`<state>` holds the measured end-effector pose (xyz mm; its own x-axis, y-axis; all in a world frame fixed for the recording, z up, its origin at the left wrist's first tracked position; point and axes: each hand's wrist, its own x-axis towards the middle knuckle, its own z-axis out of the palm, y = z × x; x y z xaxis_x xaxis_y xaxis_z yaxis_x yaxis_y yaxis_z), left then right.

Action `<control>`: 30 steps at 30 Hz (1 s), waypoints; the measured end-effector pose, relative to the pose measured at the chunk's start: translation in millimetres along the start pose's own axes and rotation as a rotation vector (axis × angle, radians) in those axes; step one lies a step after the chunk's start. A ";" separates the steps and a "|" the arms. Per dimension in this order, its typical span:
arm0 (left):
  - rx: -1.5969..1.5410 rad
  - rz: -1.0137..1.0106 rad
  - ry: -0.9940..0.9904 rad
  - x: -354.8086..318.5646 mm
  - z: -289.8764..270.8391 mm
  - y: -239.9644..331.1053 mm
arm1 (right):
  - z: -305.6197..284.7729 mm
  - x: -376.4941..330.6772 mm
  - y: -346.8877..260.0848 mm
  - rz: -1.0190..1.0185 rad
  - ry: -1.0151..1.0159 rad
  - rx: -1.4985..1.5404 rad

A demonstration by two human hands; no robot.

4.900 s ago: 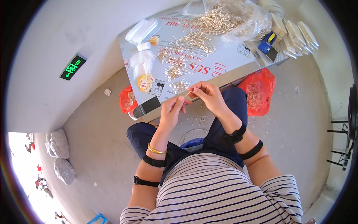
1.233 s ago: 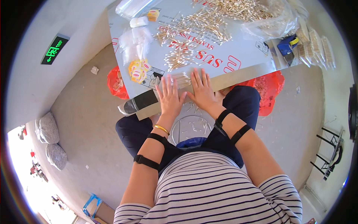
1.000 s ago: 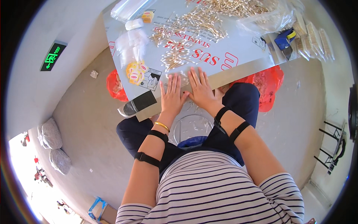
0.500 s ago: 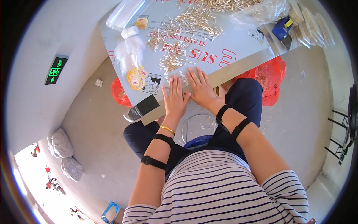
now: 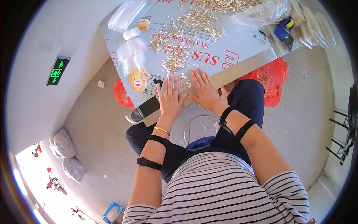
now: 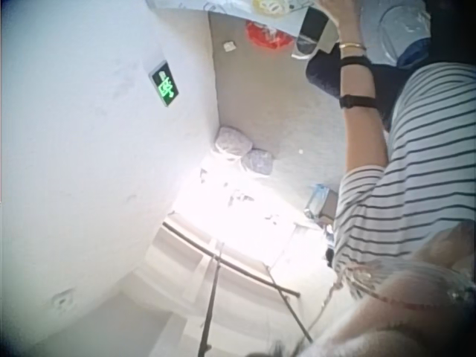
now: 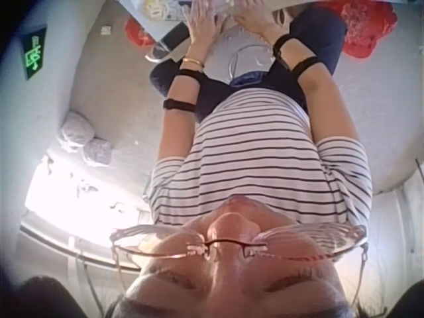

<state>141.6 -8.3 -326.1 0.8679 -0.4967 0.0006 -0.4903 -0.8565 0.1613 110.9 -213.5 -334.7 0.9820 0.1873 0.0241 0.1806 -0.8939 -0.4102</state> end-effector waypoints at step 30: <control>-0.107 -0.175 0.043 8.8 18.9 -8.8 | 11.1 24.6 -2.5 -0.047 -0.004 -0.134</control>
<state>152.0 -7.8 -346.1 0.9430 -0.3328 0.0053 -0.3221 -0.9085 0.2663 134.0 -202.1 -343.2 0.9720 0.2321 0.0364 0.2327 -0.9305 -0.2829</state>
